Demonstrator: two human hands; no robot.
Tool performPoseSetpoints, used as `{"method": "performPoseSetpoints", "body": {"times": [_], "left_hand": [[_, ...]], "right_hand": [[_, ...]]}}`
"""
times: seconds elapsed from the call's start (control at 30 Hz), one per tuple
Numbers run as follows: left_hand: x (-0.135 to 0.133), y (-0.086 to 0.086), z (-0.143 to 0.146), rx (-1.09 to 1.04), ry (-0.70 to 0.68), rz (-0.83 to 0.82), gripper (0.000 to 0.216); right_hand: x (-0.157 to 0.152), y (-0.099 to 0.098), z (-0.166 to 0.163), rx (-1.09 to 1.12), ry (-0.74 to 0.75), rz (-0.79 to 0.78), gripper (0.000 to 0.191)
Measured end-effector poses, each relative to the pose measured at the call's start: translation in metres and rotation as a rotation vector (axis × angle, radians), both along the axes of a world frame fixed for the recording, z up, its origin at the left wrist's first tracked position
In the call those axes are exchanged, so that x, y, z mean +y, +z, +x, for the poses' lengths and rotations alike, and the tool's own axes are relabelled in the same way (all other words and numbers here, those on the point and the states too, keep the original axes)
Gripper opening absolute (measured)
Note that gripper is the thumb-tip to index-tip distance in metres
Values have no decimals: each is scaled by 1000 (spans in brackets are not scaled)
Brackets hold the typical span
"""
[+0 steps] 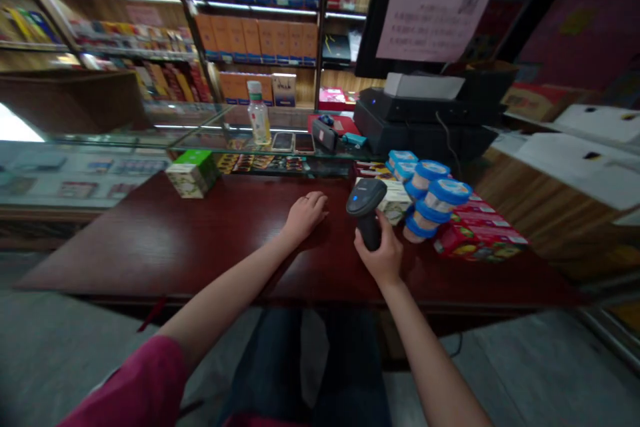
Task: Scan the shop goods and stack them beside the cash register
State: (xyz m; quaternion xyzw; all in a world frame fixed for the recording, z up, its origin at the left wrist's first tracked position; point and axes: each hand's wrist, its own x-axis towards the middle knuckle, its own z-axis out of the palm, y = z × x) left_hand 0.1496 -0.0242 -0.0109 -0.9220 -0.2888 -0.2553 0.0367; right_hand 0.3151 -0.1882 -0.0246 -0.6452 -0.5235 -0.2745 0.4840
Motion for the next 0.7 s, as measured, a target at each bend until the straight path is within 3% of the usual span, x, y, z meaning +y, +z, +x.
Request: {"method": "performPoseSetpoints", "body": {"times": [0.13,0.23,0.3,0.4,0.47,0.6,0.7], "left_hand": [[44,5,-123,-93,231,83,34],[64,7,-196,-337,543,69,47],[76,8,-228,-543,781,25,67],[95,8,-253,-787,1008,-80,93],[109,6,-259,-852,993,-166,96],[127,-1,-262,-886,896,-308,76],[129,-3,-265,-919,895,-308,61]], "right_hand": [[58,3,-55,20,206,-91,58],[98,4,-91,-3,364,-178,59],[118,5,-107,-37,435,-233,60],[134,6,-120,-94,483,-296,60],[139,7,-123,-115,506,-325,59],[139,9,-121,-56,571,-371,60],[135,9,-119,54,630,-388,60]]}}
